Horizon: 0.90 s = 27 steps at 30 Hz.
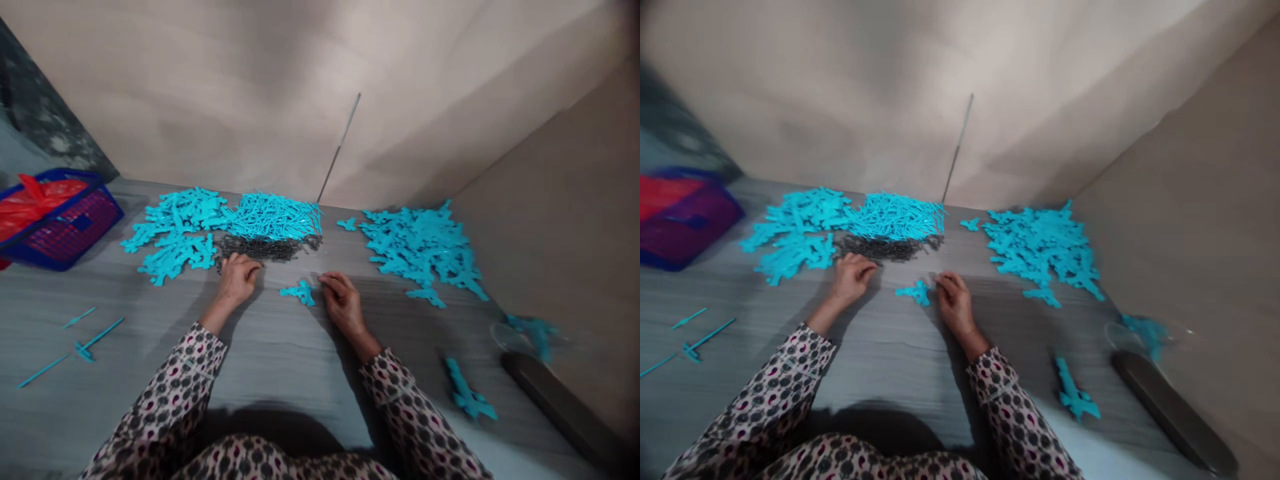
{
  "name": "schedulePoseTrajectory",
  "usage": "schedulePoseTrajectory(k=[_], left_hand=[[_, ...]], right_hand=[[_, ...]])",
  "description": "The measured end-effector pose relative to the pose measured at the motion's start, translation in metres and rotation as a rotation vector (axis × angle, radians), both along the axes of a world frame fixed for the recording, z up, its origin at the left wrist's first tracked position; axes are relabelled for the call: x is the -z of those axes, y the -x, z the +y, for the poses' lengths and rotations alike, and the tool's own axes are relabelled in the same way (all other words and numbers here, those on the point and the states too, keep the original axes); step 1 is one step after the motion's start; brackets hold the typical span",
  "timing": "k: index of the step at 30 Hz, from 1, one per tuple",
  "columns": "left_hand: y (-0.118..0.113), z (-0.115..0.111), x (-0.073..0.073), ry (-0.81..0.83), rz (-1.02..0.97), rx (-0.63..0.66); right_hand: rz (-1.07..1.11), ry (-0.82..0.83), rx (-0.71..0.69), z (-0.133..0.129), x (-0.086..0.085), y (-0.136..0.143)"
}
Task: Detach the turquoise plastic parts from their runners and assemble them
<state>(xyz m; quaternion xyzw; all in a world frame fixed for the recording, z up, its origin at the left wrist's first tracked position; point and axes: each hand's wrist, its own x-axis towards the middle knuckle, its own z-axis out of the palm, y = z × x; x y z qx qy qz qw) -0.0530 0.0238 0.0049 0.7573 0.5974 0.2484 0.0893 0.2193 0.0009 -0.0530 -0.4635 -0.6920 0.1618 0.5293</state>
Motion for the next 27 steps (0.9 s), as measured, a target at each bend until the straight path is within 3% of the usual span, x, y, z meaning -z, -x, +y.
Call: schedulePoseTrajectory(k=[5,10,14,18,27], left_hand=[[0.064,-0.01,0.001,-0.027,0.168,-0.136],[0.098,-0.015,0.006,-0.115,0.104,-0.251],[0.124,-0.02,0.006,-0.114,0.093,-0.464],[0.134,-0.021,0.006,-0.074,0.173,-0.619],[0.133,-0.001,0.008,-0.023,0.205,-0.594]], right_hand=[[0.074,0.027,0.041,0.005,0.001,-0.004],[0.076,0.068,0.075,0.006,0.003,-0.004],[0.072,0.08,0.093,0.008,0.005,-0.007],[0.07,0.096,0.095,0.01,0.007,-0.008],[0.076,0.095,0.102,0.011,0.01,-0.009]])
